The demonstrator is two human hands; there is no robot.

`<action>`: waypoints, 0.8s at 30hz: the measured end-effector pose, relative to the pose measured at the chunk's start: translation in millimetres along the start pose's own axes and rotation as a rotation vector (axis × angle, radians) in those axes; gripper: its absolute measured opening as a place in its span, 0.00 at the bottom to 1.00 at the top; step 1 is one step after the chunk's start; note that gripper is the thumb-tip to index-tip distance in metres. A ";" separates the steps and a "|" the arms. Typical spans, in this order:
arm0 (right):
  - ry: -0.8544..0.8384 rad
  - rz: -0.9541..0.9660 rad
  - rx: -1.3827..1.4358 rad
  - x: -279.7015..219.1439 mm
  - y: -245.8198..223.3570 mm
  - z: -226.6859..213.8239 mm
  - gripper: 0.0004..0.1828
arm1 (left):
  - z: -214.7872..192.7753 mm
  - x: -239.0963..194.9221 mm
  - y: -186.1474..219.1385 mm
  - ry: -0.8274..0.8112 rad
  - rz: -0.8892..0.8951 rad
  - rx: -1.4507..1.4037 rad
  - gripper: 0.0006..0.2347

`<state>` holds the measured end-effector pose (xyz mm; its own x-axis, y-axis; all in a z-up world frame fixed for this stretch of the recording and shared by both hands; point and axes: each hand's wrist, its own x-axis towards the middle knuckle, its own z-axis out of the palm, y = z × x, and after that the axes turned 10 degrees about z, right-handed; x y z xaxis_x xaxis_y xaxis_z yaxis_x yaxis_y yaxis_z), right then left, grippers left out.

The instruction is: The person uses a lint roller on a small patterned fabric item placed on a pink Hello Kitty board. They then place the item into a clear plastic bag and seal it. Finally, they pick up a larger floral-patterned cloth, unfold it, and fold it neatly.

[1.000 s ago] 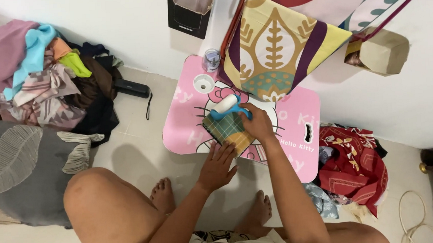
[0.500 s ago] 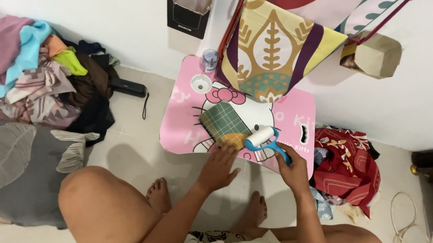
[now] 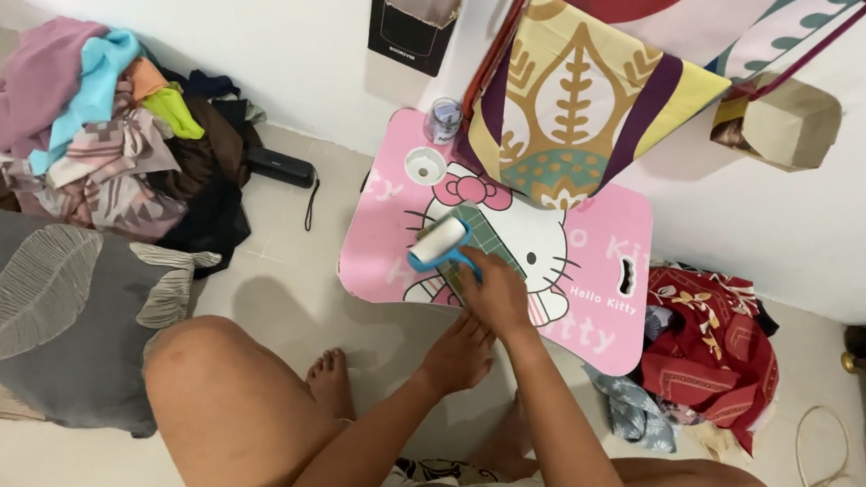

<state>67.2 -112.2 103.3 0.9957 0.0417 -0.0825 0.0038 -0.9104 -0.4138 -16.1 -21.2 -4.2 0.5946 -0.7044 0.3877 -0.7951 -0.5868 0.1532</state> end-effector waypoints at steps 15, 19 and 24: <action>-0.068 0.047 0.038 -42.3 26.5 -54.6 0.18 | -19.3 2.2 -56.1 0.605 -0.263 0.093 0.13; -0.061 0.082 0.039 -60.2 46.4 -63.5 0.17 | -35.7 -0.4 -74.6 0.472 -0.394 -0.001 0.14; -0.041 0.165 0.082 -71.0 62.6 -78.3 0.17 | -18.2 -5.8 -75.3 0.333 -0.494 0.021 0.14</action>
<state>4.0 -204.4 154.3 0.9776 -0.0873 -0.1913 -0.1685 -0.8695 -0.4643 38.2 34.4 -1.4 0.8213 -0.1850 0.5397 -0.4293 -0.8234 0.3711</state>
